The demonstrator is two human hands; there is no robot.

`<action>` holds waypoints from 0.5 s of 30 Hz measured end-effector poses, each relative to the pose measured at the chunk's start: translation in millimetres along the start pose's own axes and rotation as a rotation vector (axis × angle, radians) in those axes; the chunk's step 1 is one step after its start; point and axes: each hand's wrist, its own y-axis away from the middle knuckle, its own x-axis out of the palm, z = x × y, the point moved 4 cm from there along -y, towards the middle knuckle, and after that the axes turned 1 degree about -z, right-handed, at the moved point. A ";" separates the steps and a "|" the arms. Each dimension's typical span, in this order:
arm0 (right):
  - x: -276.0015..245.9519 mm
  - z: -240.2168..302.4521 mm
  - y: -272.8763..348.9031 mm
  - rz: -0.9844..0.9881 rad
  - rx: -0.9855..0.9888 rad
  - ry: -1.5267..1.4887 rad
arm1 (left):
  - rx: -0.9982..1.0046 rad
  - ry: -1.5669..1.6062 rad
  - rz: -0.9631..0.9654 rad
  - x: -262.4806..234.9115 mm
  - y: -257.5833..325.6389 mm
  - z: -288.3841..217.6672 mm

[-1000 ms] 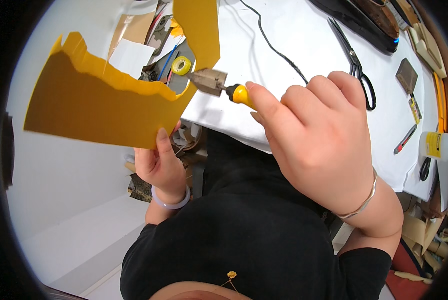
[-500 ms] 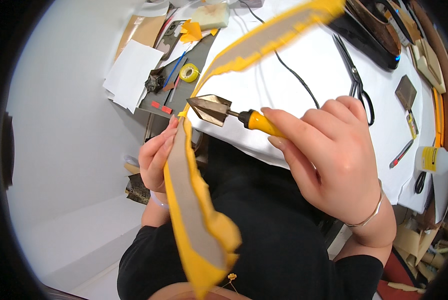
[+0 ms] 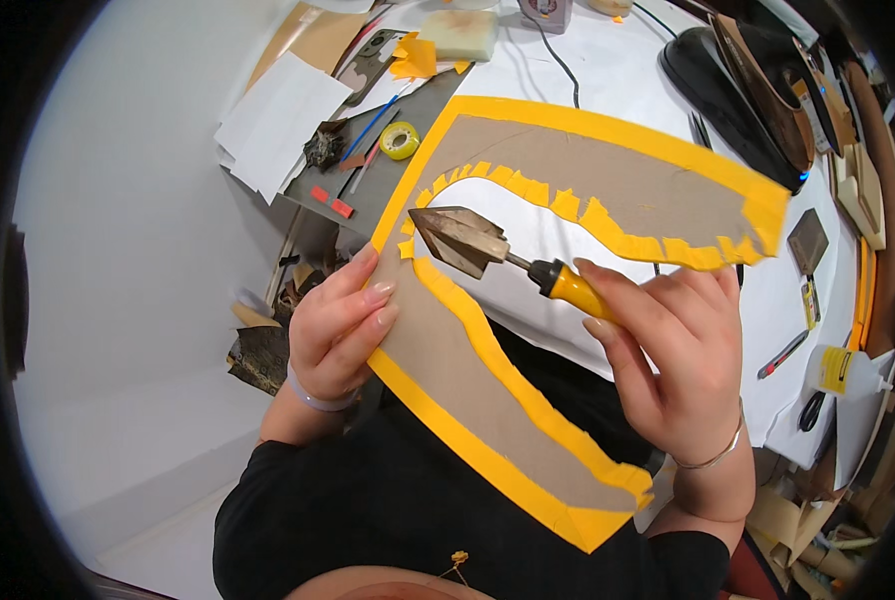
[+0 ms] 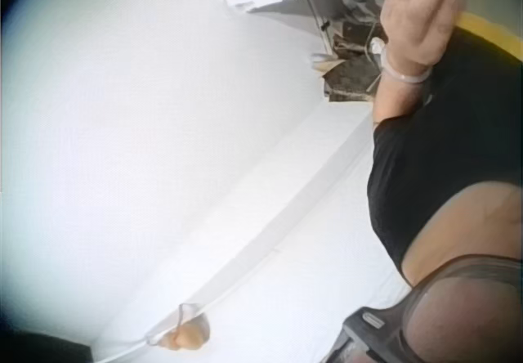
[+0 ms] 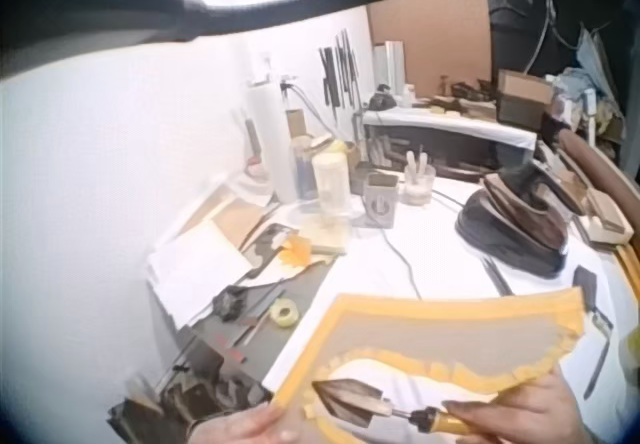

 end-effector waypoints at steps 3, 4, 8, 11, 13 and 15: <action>-2.1 -4.0 5.9 0.036 0.013 -0.023 | -0.009 0.006 0.030 -4.0 -5.6 -6.0; -2.1 -4.8 10.1 0.029 0.013 -0.029 | 0.005 -0.012 0.022 -3.9 -6.4 -7.3; -5.4 -6.5 18.1 0.016 0.015 -0.006 | 0.038 -0.065 0.050 -5.5 -11.8 -10.5; -8.7 -2.7 15.6 0.037 0.006 0.022 | 0.060 -0.080 0.078 -7.0 -14.5 -12.9; -11.3 0.2 14.0 0.049 0.015 0.057 | 0.080 -0.092 0.086 -6.8 -15.0 -14.0; -11.7 0.4 13.5 0.055 0.011 0.085 | 0.101 -0.107 0.094 -5.5 -14.2 -14.1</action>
